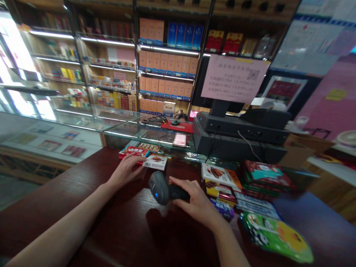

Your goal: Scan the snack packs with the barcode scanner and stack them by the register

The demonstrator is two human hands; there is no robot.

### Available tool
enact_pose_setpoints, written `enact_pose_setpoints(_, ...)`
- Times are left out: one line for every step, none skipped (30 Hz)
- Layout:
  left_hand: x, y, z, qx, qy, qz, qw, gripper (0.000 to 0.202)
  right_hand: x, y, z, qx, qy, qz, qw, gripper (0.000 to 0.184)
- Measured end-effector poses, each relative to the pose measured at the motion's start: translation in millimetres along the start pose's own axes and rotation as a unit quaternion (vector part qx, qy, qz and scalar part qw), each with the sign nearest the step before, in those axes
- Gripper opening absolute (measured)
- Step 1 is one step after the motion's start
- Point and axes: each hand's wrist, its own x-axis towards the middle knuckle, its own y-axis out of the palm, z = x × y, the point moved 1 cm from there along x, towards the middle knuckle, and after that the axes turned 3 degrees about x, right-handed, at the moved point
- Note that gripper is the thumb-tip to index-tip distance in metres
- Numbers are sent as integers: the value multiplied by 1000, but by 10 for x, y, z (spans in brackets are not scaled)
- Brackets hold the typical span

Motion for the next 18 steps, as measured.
enact_pose_setpoints(1,-1,-1,0,0,-1,1000,21,-1,-6,-1,1,1,0,1000,65)
enact_pose_setpoints(3,-2,-2,0,1,-1,1000,21,-3,-11,-3,1,2,0,1000,65)
enact_pose_setpoints(4,-3,-3,0,2,-1,1000,21,-4,-15,-6,1,3,1,1000,66)
enact_pose_setpoints(6,-5,-3,1,1,-1,1000,21,-5,-16,-8,0,3,3,1000,66)
enact_pose_setpoints(7,-5,-3,1,1,-1,1000,21,-6,-15,-9,0,3,5,1000,67)
enact_pose_setpoints(7,-5,-2,2,0,0,1000,21,-6,-12,-10,0,2,7,1000,67)
enact_pose_setpoints(7,-4,-1,3,-1,1,1000,21,-6,-8,-10,1,1,8,1000,68)
enact_pose_setpoints(7,-2,0,4,-1,2,1000,22,-6,-3,-9,2,1,8,1000,68)
enact_pose_setpoints(6,1,2,5,0,1,1000,22,-5,2,-8,5,0,8,1000,68)
enact_pose_setpoints(6,4,3,7,1,-2,1000,22,-4,6,-8,6,0,7,1000,68)
enact_pose_setpoints(6,7,3,9,2,-6,1000,21,-3,8,-7,7,2,6,1000,68)
enact_pose_setpoints(6,10,2,11,4,-11,1000,20,-2,8,-8,7,3,6,1000,68)
enact_pose_setpoints(7,12,1,12,6,-15,1000,18,-1,7,-9,7,5,6,1000,68)
enact_pose_setpoints(8,13,0,12,7,-18,1000,18,-2,5,-10,7,7,7,1000,68)
enact_pose_setpoints(9,14,-1,11,8,-18,1000,18,-2,2,-11,7,9,7,1000,67)
enact_pose_setpoints(10,13,-2,8,8,-14,1000,18,-3,-1,-11,7,10,7,1000,67)
enact_pose_setpoints(10,11,-1,6,6,-10,1000,19,-4,-3,-11,8,11,7,1000,67)
enact_pose_setpoints(10,9,0,4,4,-6,1000,20,-4,-4,-9,9,12,9,1000,67)
